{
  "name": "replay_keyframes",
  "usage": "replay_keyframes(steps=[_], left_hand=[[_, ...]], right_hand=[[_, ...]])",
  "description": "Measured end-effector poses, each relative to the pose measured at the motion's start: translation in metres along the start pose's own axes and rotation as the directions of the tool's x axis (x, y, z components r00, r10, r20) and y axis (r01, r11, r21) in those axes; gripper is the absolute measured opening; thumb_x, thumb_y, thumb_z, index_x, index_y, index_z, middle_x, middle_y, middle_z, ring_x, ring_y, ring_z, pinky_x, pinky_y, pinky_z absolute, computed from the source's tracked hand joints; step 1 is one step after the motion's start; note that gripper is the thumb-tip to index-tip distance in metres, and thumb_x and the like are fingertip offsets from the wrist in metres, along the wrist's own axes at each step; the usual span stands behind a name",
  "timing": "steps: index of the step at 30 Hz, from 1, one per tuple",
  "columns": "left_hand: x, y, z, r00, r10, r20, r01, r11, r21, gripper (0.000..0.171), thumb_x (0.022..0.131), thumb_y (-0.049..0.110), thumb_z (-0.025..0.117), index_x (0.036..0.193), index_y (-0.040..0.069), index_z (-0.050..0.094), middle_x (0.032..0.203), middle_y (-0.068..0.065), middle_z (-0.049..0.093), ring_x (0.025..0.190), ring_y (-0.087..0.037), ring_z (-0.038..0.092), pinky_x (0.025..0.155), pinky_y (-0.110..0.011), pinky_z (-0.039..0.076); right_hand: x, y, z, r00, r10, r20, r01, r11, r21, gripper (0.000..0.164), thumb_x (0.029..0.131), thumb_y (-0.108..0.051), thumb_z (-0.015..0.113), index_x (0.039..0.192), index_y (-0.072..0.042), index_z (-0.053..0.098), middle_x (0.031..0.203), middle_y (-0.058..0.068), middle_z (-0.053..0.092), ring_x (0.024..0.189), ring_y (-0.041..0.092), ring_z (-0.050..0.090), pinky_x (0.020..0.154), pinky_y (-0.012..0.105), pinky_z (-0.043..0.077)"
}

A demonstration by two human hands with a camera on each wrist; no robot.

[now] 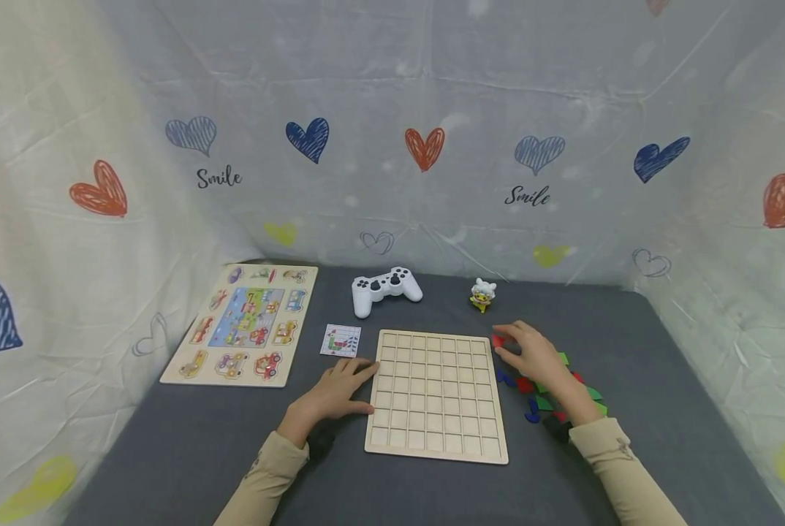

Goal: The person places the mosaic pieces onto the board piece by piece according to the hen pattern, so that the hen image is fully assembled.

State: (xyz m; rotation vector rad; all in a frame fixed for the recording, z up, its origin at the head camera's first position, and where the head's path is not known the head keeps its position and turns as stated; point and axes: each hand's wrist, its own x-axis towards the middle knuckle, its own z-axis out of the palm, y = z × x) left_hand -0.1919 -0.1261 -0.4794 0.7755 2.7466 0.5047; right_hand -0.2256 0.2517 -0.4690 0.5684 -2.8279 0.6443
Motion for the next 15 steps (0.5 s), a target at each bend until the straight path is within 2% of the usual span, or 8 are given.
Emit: replay_keyframes(steps=[5, 11, 15], left_hand=[[-0.002, 0.001, -0.002, 1.000, 0.001, 0.002, -0.001, 1.000, -0.002, 0.077, 0.081, 0.041, 0.068, 0.144, 0.012, 0.036, 0.142, -0.013, 0.036, 0.127, -0.036, 0.032, 0.099, -0.059, 0.028], [-0.002, 0.001, -0.001, 1.000, 0.004, -0.001, -0.004, 1.000, 0.010, 0.077, 0.081, 0.042, 0.068, 0.144, 0.012, 0.035, 0.141, -0.012, 0.037, 0.126, -0.035, 0.033, 0.099, -0.058, 0.029], [-0.001, 0.000, 0.000, 1.000, 0.005, -0.003, -0.005, 1.000, 0.021, 0.077, 0.081, 0.043, 0.067, 0.144, 0.013, 0.035, 0.140, -0.012, 0.038, 0.125, -0.034, 0.034, 0.099, -0.057, 0.029]], right_hand=[[0.005, -0.010, 0.006, 1.000, -0.002, 0.017, 0.001, 0.999, 0.036, 0.037, 0.084, -0.019, 0.069, 0.120, -0.007, 0.062, 0.094, 0.005, 0.055, 0.076, 0.018, 0.054, 0.057, 0.028, 0.041], [0.010, -0.022, 0.012, 0.999, -0.005, 0.033, 0.002, 0.997, 0.082, 0.034, 0.085, -0.018, 0.067, 0.118, -0.007, 0.063, 0.085, 0.007, 0.051, 0.067, 0.013, 0.042, 0.053, 0.025, 0.034], [0.015, -0.026, 0.017, 0.999, -0.028, 0.034, 0.024, 0.992, 0.126, 0.033, 0.085, -0.018, 0.067, 0.116, -0.006, 0.063, 0.087, 0.005, 0.052, 0.070, 0.015, 0.048, 0.055, 0.024, 0.038]])
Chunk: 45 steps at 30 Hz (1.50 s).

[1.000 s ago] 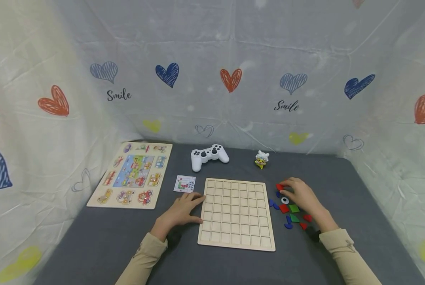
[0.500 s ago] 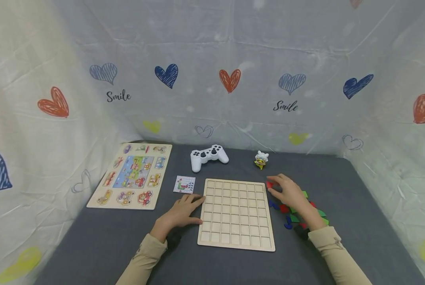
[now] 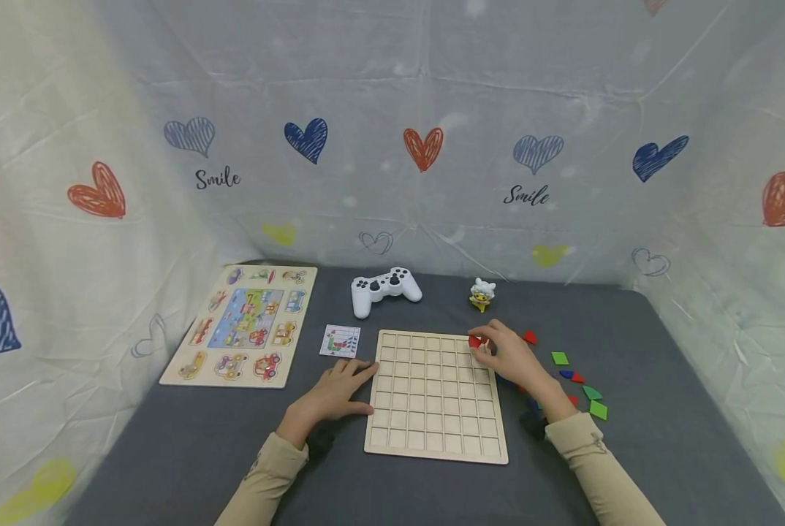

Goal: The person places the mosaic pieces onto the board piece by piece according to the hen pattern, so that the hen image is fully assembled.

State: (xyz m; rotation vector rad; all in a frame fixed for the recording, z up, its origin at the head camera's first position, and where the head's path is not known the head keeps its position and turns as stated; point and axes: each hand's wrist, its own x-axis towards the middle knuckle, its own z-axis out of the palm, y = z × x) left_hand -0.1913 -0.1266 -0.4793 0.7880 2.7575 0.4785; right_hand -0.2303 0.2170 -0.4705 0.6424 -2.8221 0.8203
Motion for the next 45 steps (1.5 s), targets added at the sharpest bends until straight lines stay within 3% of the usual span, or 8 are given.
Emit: replay_keyframes(steps=[13, 24, 34, 45], left_hand=[[0.000, 0.001, -0.001, 1.000, 0.002, 0.004, -0.002, 1.000, 0.003, 0.077, 0.081, 0.043, 0.067, 0.144, 0.013, 0.035, 0.140, -0.012, 0.039, 0.124, -0.034, 0.034, 0.099, -0.057, 0.029], [0.001, -0.003, 0.003, 1.000, 0.009, -0.001, -0.009, 1.000, 0.001, 0.078, 0.081, 0.044, 0.066, 0.145, 0.014, 0.034, 0.140, -0.011, 0.038, 0.124, -0.034, 0.034, 0.099, -0.057, 0.029], [0.002, -0.005, 0.005, 1.000, 0.010, -0.005, -0.010, 1.000, 0.000, 0.078, 0.081, 0.045, 0.066, 0.145, 0.015, 0.033, 0.141, -0.011, 0.038, 0.125, -0.034, 0.034, 0.100, -0.057, 0.029], [0.002, -0.004, 0.004, 1.000, 0.004, 0.000, -0.004, 1.000, 0.002, 0.078, 0.081, 0.045, 0.066, 0.145, 0.015, 0.034, 0.140, -0.011, 0.039, 0.124, -0.034, 0.035, 0.099, -0.057, 0.029]], right_hand=[[0.016, -0.020, 0.019, 1.000, -0.025, -0.003, 0.025, 0.999, 0.035, 0.035, 0.083, -0.026, 0.070, 0.111, -0.007, 0.065, 0.086, 0.001, 0.056, 0.074, 0.014, 0.054, 0.060, 0.025, 0.044], [0.030, -0.035, 0.032, 1.000, 0.005, 0.007, -0.005, 0.998, 0.060, 0.035, 0.081, -0.029, 0.072, 0.110, -0.008, 0.067, 0.082, -0.002, 0.057, 0.073, 0.011, 0.053, 0.061, 0.026, 0.043], [0.039, -0.046, 0.040, 0.998, 0.024, 0.055, -0.029, 0.994, 0.105, 0.033, 0.082, -0.027, 0.071, 0.109, -0.008, 0.067, 0.082, -0.002, 0.057, 0.074, 0.010, 0.054, 0.065, 0.026, 0.046], [0.051, -0.057, 0.045, 0.989, 0.060, 0.135, -0.068, 0.996, 0.053, 0.035, 0.080, -0.026, 0.073, 0.108, -0.006, 0.067, 0.079, 0.000, 0.059, 0.065, 0.008, 0.049, 0.059, 0.025, 0.042]])
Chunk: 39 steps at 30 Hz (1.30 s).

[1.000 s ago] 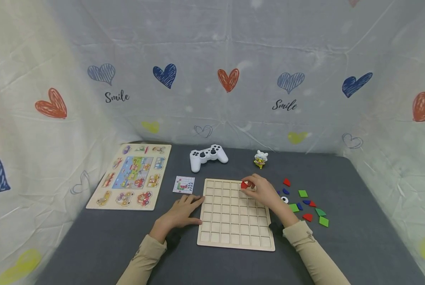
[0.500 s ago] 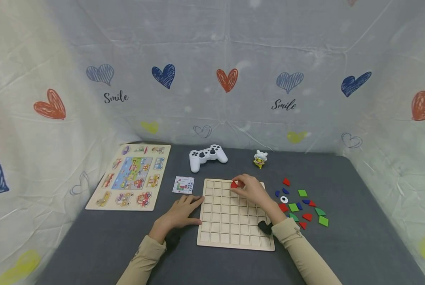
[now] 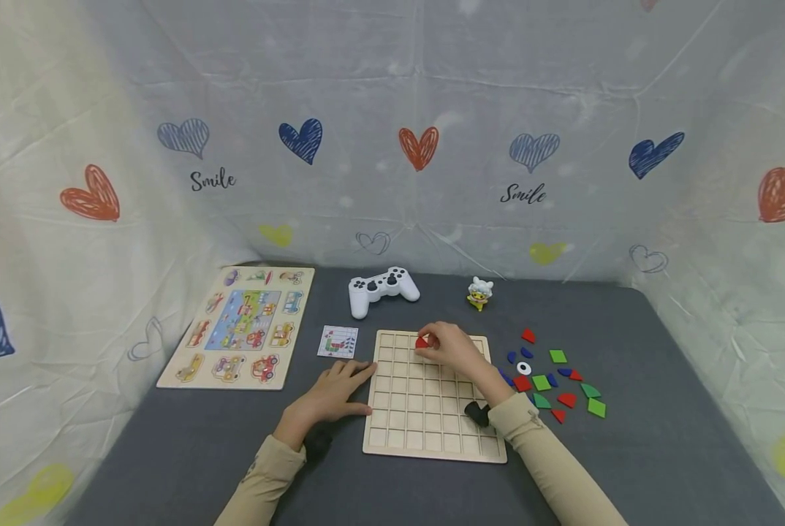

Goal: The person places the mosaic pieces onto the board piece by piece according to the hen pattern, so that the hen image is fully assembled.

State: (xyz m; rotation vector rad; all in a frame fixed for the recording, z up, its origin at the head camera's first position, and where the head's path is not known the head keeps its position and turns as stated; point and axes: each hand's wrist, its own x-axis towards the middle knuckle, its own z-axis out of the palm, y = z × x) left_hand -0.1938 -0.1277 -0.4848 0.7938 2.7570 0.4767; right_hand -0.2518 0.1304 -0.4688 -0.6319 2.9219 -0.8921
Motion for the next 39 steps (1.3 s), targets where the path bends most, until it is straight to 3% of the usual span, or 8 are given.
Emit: replay_keyframes(steps=[10, 17, 25, 30, 39], left_hand=[[-0.002, 0.000, -0.002, 1.000, -0.001, -0.001, 0.001, 1.000, 0.001, 0.077, 0.081, 0.045, 0.065, 0.145, 0.014, 0.035, 0.140, -0.011, 0.039, 0.123, -0.034, 0.035, 0.099, -0.057, 0.029], [-0.003, 0.002, -0.003, 1.000, -0.003, 0.003, 0.003, 1.000, -0.010, 0.076, 0.082, 0.045, 0.065, 0.145, 0.014, 0.034, 0.140, -0.011, 0.039, 0.124, -0.034, 0.034, 0.099, -0.058, 0.029], [-0.003, 0.004, -0.003, 1.000, -0.005, 0.007, 0.005, 1.000, -0.013, 0.076, 0.082, 0.043, 0.065, 0.145, 0.014, 0.034, 0.141, -0.011, 0.038, 0.124, -0.034, 0.034, 0.099, -0.058, 0.029], [-0.004, 0.004, -0.001, 1.000, 0.000, 0.001, 0.000, 1.000, -0.001, 0.075, 0.082, 0.043, 0.065, 0.145, 0.013, 0.035, 0.140, -0.011, 0.039, 0.123, -0.033, 0.035, 0.099, -0.057, 0.029], [-0.004, 0.003, -0.001, 1.000, 0.006, 0.006, -0.006, 1.000, 0.010, 0.077, 0.082, 0.043, 0.065, 0.145, 0.013, 0.033, 0.141, -0.012, 0.038, 0.122, -0.034, 0.035, 0.099, -0.058, 0.029]], right_hand=[[0.010, -0.011, 0.009, 0.996, 0.026, 0.088, -0.026, 1.000, -0.001, 0.032, 0.080, -0.023, 0.074, 0.106, -0.006, 0.067, 0.072, -0.001, 0.056, 0.059, 0.010, 0.048, 0.054, 0.024, 0.040], [0.013, -0.016, 0.015, 0.994, -0.005, 0.105, 0.003, 1.000, 0.018, 0.029, 0.080, -0.017, 0.073, 0.104, -0.002, 0.067, 0.071, 0.004, 0.057, 0.058, 0.012, 0.047, 0.054, 0.025, 0.039], [0.013, -0.018, 0.016, 0.987, -0.003, 0.161, -0.004, 0.999, 0.046, 0.033, 0.080, -0.016, 0.073, 0.109, -0.003, 0.066, 0.081, 0.007, 0.064, 0.067, 0.013, 0.054, 0.062, 0.028, 0.046], [0.011, -0.018, 0.013, 0.979, -0.054, 0.196, 0.042, 0.997, 0.063, 0.036, 0.080, -0.008, 0.072, 0.115, -0.002, 0.064, 0.083, 0.009, 0.064, 0.066, 0.013, 0.054, 0.061, 0.027, 0.045], [0.015, -0.014, 0.016, 0.984, -0.057, 0.167, 0.047, 0.997, 0.068, 0.023, 0.082, 0.002, 0.064, 0.104, -0.001, 0.066, 0.078, 0.007, 0.062, 0.059, 0.011, 0.050, 0.055, 0.023, 0.042]])
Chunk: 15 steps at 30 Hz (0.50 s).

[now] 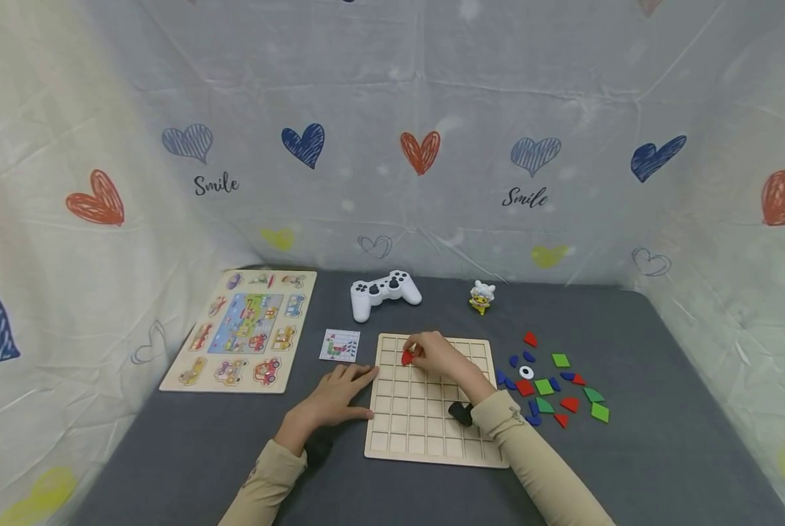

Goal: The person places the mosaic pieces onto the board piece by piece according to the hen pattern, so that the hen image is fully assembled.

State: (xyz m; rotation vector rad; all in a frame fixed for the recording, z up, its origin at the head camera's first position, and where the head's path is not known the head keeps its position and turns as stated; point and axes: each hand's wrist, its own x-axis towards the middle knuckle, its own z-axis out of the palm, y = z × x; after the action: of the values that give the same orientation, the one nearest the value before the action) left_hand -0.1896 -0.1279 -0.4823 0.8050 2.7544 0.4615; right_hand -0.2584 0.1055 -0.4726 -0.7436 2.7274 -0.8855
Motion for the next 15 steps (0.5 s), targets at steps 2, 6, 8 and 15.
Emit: replay_keyframes(steps=[2, 6, 8, 15], left_hand=[[-0.0002, -0.0004, 0.0001, 1.000, 0.000, -0.001, 0.000, 1.000, -0.005, 0.077, 0.083, 0.043, 0.065, 0.145, 0.013, 0.033, 0.141, -0.012, 0.038, 0.123, -0.034, 0.034, 0.099, -0.058, 0.029], [-0.0022, 0.0005, -0.0020, 1.000, 0.010, -0.009, -0.011, 0.999, -0.033, 0.077, 0.083, 0.044, 0.065, 0.145, 0.012, 0.033, 0.140, -0.013, 0.038, 0.123, -0.035, 0.034, 0.099, -0.059, 0.028], [-0.0025, -0.0019, 0.0001, 0.999, 0.036, -0.033, -0.037, 0.999, -0.031, 0.078, 0.083, 0.050, 0.061, 0.146, 0.014, 0.032, 0.139, -0.013, 0.039, 0.122, -0.034, 0.034, 0.097, -0.059, 0.029], [-0.0031, 0.0013, -0.0023, 0.999, 0.021, -0.024, -0.022, 0.999, -0.038, 0.075, 0.083, 0.044, 0.065, 0.144, 0.011, 0.035, 0.139, -0.014, 0.040, 0.122, -0.035, 0.035, 0.098, -0.059, 0.028]], right_hand=[[0.0012, 0.0009, 0.0014, 1.000, 0.003, -0.015, -0.003, 1.000, 0.001, 0.020, 0.083, 0.000, 0.065, 0.103, -0.002, 0.066, 0.075, 0.005, 0.061, 0.058, 0.010, 0.049, 0.054, 0.022, 0.041], [0.0023, 0.0008, 0.0034, 0.999, 0.017, -0.042, -0.017, 1.000, 0.002, 0.018, 0.082, -0.006, 0.069, 0.099, -0.002, 0.067, 0.071, 0.003, 0.059, 0.056, 0.010, 0.049, 0.053, 0.022, 0.041], [0.0021, 0.0002, 0.0042, 0.998, 0.024, -0.050, -0.024, 1.000, -0.004, 0.017, 0.081, -0.009, 0.070, 0.097, -0.004, 0.067, 0.068, 0.002, 0.058, 0.054, 0.010, 0.048, 0.051, 0.023, 0.040], [-0.0005, -0.0034, 0.0045, 0.995, 0.083, -0.050, -0.084, 0.996, -0.035, 0.018, 0.081, -0.013, 0.071, 0.099, -0.009, 0.069, 0.069, 0.000, 0.057, 0.053, 0.010, 0.048, 0.051, 0.024, 0.039]])
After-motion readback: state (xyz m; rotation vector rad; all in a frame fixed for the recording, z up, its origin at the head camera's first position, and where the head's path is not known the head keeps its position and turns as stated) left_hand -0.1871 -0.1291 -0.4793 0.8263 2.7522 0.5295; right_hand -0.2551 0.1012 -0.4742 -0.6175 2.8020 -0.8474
